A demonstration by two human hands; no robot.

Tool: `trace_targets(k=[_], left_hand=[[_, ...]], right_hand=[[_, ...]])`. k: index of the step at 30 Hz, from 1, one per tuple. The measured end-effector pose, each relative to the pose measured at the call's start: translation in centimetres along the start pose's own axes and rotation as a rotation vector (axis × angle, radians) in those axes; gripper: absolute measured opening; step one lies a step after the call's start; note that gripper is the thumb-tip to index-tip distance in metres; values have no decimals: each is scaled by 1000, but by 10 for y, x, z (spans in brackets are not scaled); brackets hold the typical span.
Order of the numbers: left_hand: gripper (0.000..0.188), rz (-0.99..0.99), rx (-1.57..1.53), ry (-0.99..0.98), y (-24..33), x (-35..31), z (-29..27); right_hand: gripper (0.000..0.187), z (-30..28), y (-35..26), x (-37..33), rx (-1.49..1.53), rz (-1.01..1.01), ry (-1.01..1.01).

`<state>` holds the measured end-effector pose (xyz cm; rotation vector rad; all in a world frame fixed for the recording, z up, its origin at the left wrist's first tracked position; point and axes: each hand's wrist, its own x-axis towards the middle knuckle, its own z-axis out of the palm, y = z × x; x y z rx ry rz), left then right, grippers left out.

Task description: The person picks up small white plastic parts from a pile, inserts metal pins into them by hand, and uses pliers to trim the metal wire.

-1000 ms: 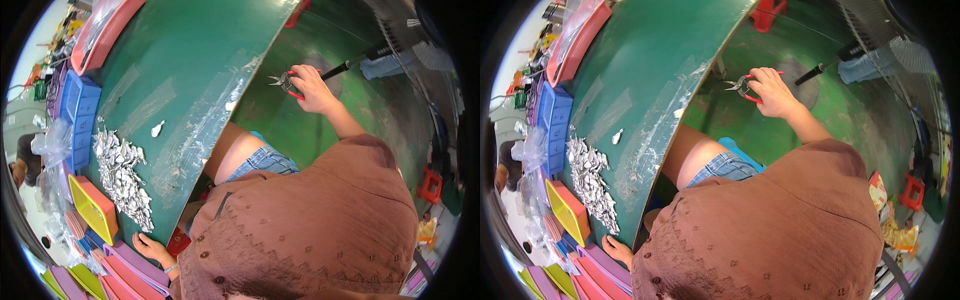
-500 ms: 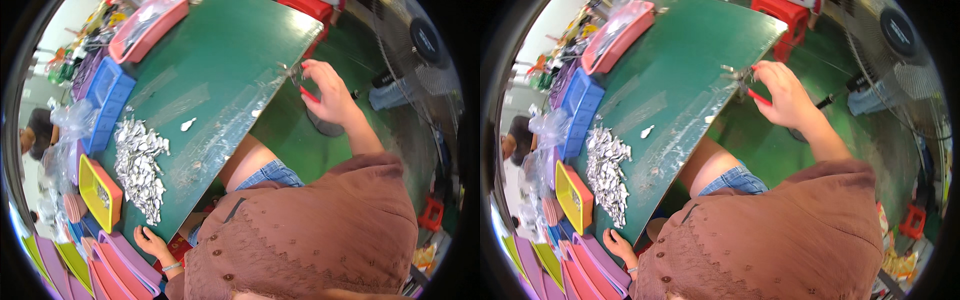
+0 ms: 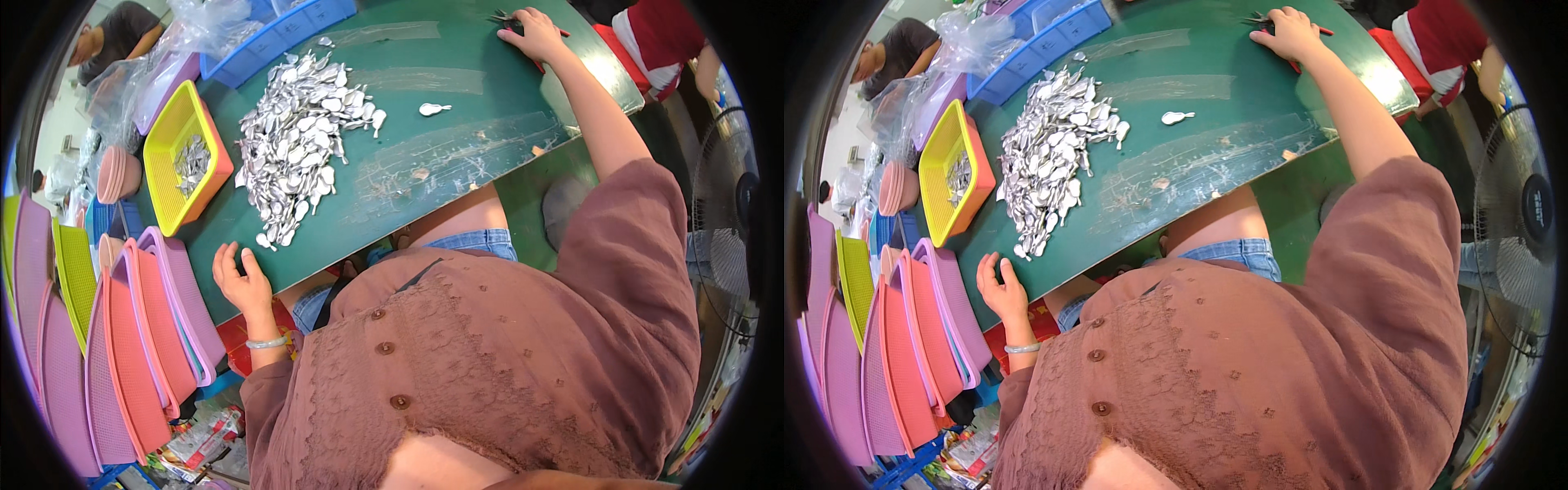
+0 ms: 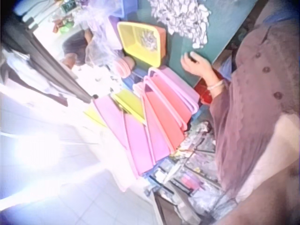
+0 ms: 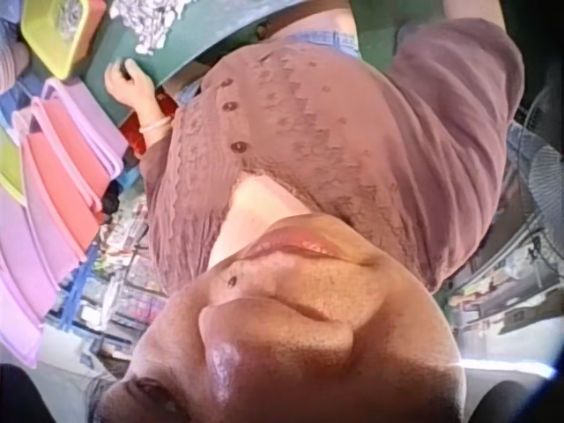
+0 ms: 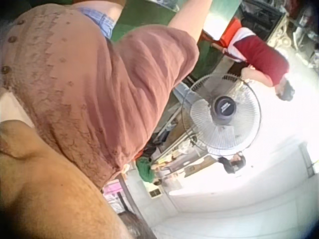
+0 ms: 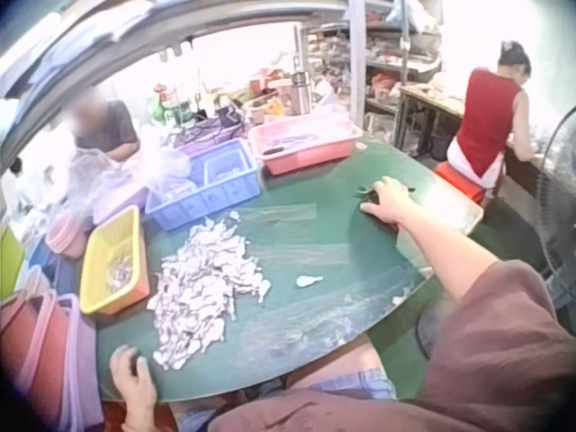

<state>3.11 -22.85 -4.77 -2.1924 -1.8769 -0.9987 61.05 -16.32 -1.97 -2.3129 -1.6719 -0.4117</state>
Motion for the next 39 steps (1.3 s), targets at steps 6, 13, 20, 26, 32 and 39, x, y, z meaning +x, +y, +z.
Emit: trace_targets(k=[6,13,20,26,32,39], left_hand=[[22,6,-67,-7,2,1,0],[21,4,-275,-74,27,14,-4],[15,-15,-511,-248,44,16,-2],[17,-12,-547,-244,41,19,-7],[17,21,-576,-233,41,24,-6],[16,13,-639,-254,49,28,-8]], right_hand=[[29,-28,-81,-27,250,-434,-96],[16,-60,-200,-76,530,-738,-176],[21,-53,-255,-98,681,-754,-313],[20,-51,-281,-105,562,-736,-197],[15,-43,-291,-108,410,-667,-244],[16,-52,-273,-105,851,-500,-449]])
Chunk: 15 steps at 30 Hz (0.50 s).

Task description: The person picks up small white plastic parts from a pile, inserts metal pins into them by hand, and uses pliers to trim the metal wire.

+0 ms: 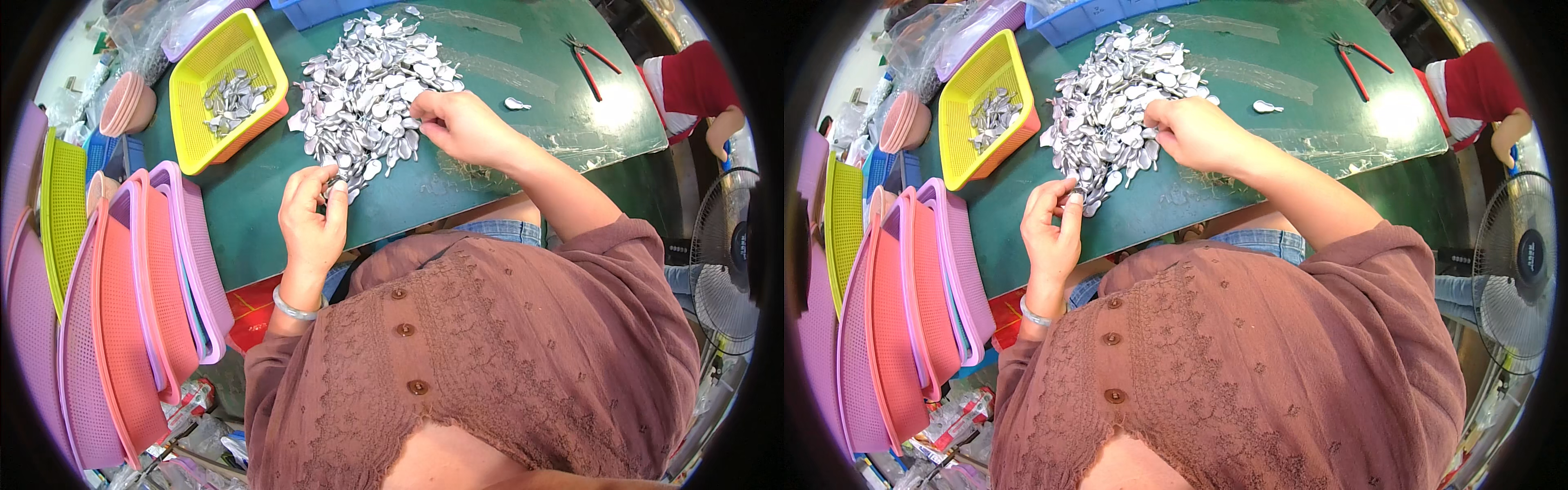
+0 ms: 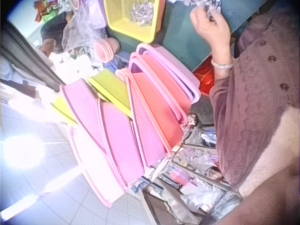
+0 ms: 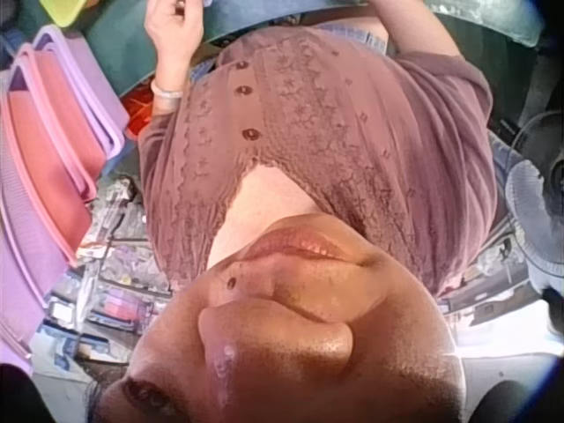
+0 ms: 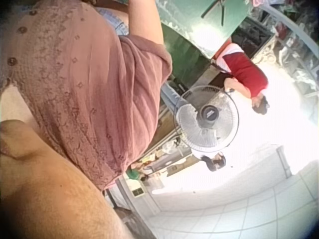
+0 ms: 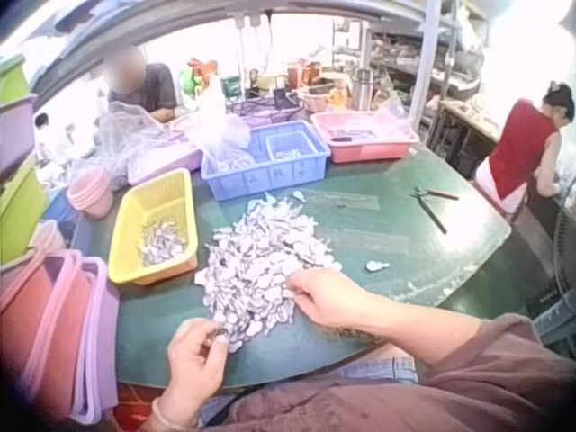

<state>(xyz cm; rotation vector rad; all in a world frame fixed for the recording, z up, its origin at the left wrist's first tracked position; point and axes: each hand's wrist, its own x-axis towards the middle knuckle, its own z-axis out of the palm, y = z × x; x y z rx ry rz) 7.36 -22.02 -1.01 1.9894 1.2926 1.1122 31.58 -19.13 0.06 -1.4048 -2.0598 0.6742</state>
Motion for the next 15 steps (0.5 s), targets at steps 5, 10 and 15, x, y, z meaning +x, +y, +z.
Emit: trace_targets(k=[5,10,15], left_hand=[[17,-104,-242,-23,3,13,13],[16,-407,-575,-113,17,21,22],[20,-499,-735,-218,26,30,22]], right_hand=[[16,-7,2,-3,380,161,61],[18,-12,-5,-2,796,258,-44],[18,-8,-20,-6,938,243,-105]])
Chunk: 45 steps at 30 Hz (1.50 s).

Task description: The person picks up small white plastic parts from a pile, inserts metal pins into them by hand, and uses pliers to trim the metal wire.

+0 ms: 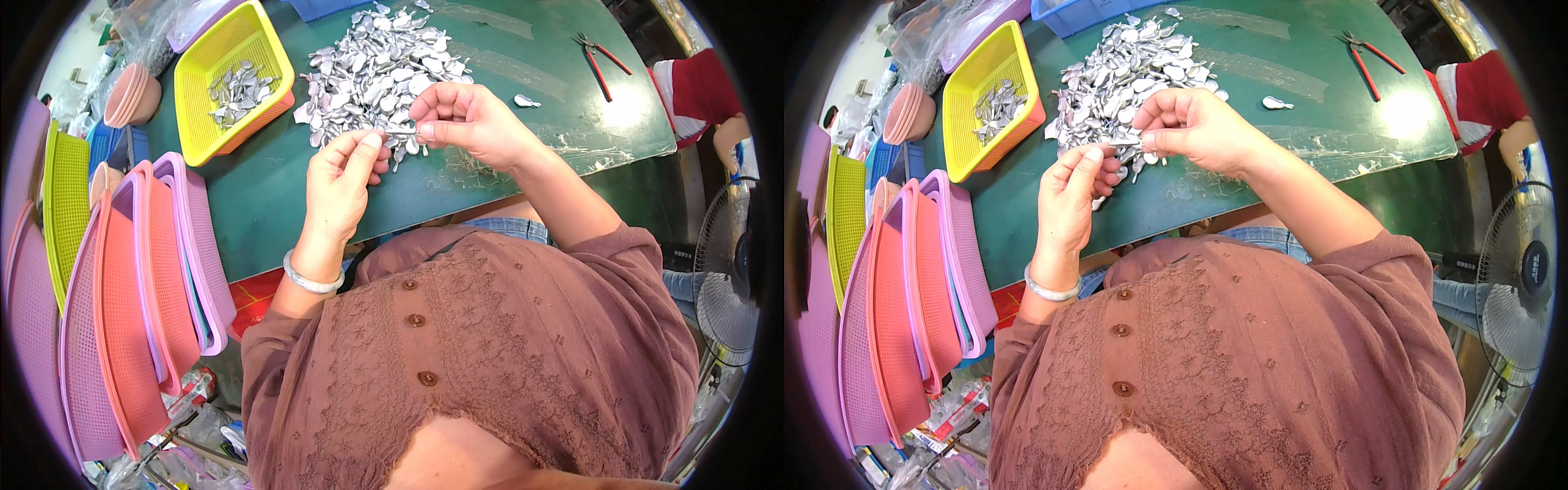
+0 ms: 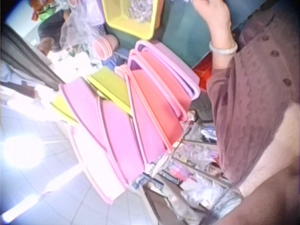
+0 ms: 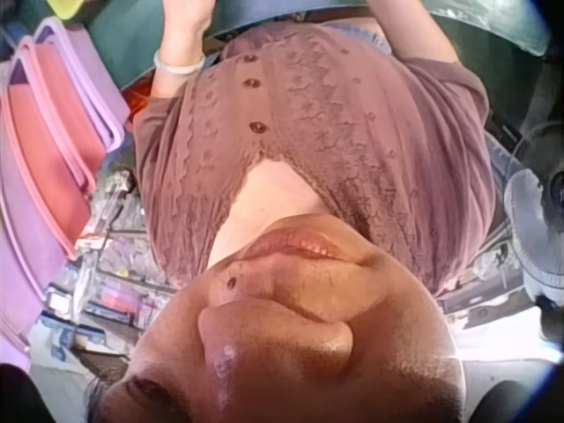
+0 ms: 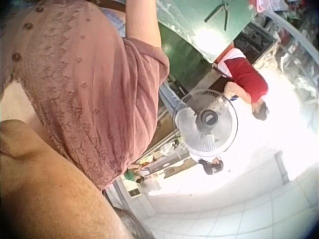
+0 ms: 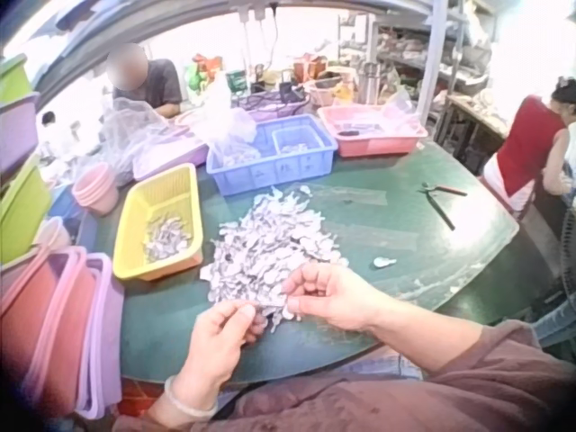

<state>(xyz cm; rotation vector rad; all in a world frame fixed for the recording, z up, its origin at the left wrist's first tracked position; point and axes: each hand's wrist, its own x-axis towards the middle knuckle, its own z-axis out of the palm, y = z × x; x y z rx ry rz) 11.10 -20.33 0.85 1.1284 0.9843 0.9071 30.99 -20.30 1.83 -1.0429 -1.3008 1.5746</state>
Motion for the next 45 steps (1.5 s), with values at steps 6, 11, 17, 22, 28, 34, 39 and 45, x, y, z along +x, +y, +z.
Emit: trace_targets(k=[6,11,17,22,28,34,39,45], left_hand=[[17,-16,-135,-31,-3,1,0],[16,-35,-167,-19,-5,1,-1],[17,-99,-287,-46,-6,1,-6],[16,-150,-378,-55,-7,-1,-6],[20,-147,-493,-79,-13,0,-9],[19,-142,-558,-81,-15,-2,-8],[14,-103,-576,-67,-24,1,-19],[14,-176,-633,-12,-20,-4,-21]], right_hand=[[17,2,8,0,238,131,-52],[17,6,14,0,377,172,-81],[17,7,15,0,378,193,-74],[19,15,17,-1,6,-71,11],[25,24,19,-6,-631,-543,162],[27,23,18,-7,-643,-518,117],[19,9,19,1,-773,-396,178],[21,6,18,0,-1198,-344,73]])
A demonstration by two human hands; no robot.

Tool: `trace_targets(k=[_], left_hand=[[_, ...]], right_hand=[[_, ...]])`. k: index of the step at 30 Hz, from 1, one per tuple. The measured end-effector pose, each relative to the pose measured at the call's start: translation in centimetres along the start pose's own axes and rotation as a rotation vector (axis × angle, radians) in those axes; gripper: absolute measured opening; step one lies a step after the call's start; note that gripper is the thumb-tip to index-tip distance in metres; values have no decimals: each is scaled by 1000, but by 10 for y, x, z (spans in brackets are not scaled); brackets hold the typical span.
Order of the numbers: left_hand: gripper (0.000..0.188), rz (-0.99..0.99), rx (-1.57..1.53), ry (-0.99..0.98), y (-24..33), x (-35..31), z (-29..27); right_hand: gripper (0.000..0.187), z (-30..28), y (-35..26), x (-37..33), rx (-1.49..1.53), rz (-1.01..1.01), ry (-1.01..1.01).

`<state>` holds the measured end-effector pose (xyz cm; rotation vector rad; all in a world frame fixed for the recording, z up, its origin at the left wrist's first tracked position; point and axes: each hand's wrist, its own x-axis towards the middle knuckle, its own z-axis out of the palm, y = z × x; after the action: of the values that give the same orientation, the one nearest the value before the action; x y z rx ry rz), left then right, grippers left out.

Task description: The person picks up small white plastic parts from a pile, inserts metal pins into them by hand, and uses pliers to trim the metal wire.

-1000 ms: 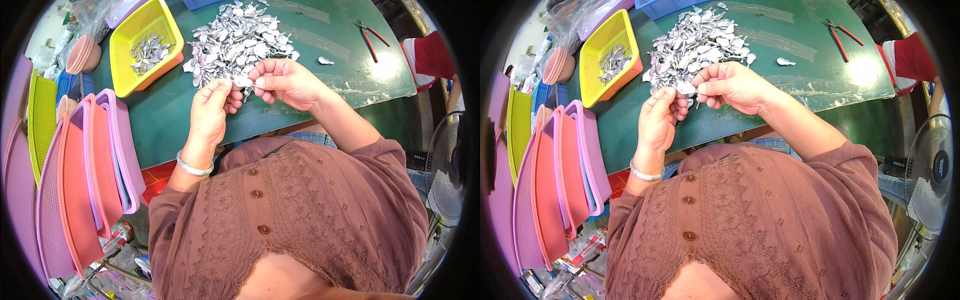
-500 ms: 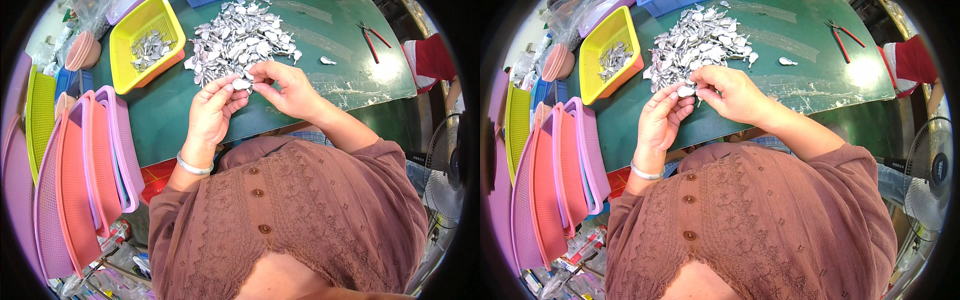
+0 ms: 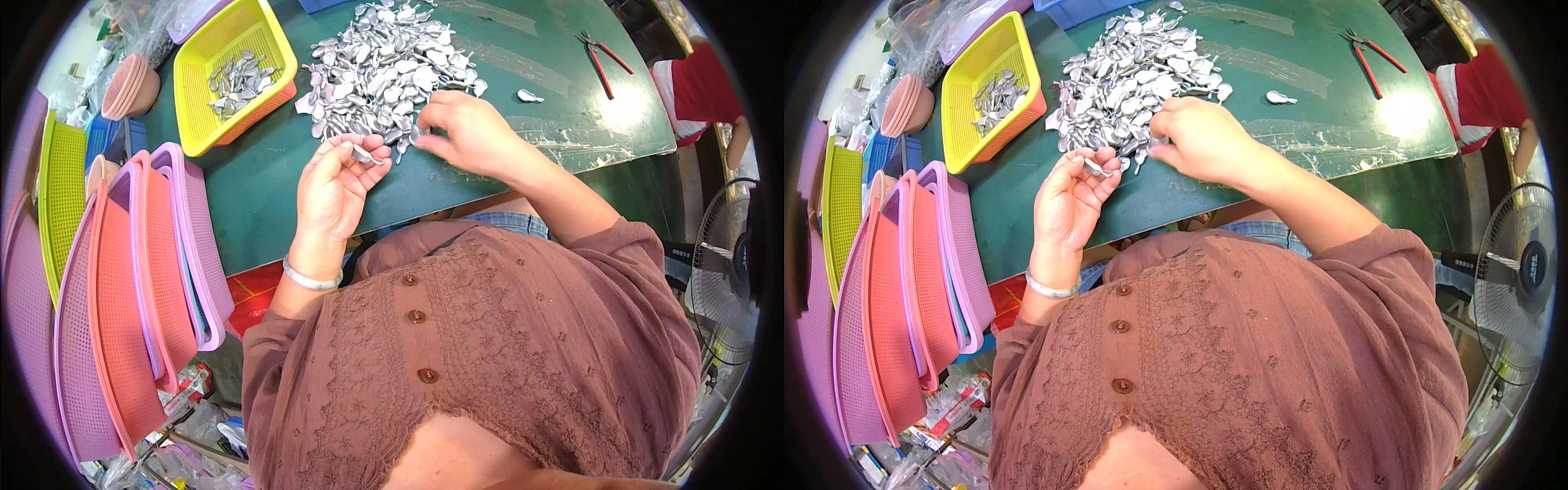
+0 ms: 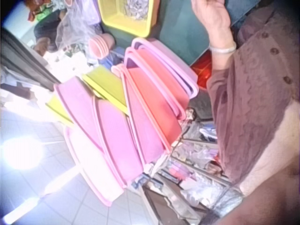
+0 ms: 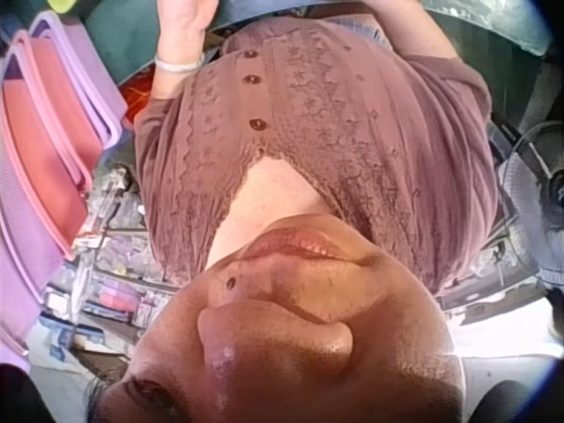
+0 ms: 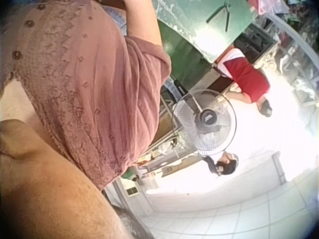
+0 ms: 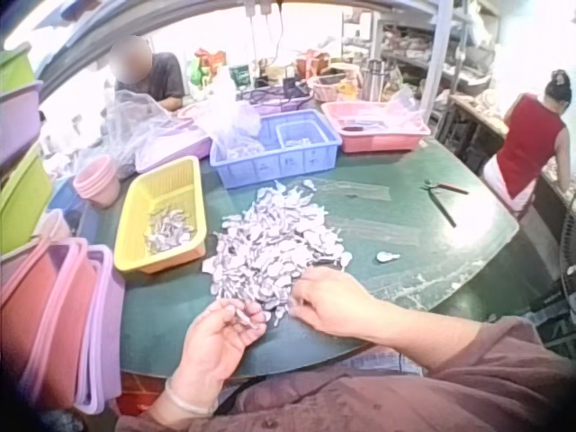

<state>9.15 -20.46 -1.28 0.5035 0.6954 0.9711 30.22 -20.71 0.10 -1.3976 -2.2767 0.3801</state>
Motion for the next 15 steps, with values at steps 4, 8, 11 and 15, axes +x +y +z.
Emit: trace_targets(k=[4,8,11,15], left_hand=[[15,-19,36,19,-1,-1,1],[16,-30,78,16,-1,-1,-2],[16,-30,105,22,-1,-1,-1],[17,-30,148,42,0,-2,3]], right_hand=[[24,10,-7,4,-86,-32,114],[20,13,-3,11,-55,-10,48],[16,13,-1,14,-37,-27,57],[11,11,7,14,181,101,41]])
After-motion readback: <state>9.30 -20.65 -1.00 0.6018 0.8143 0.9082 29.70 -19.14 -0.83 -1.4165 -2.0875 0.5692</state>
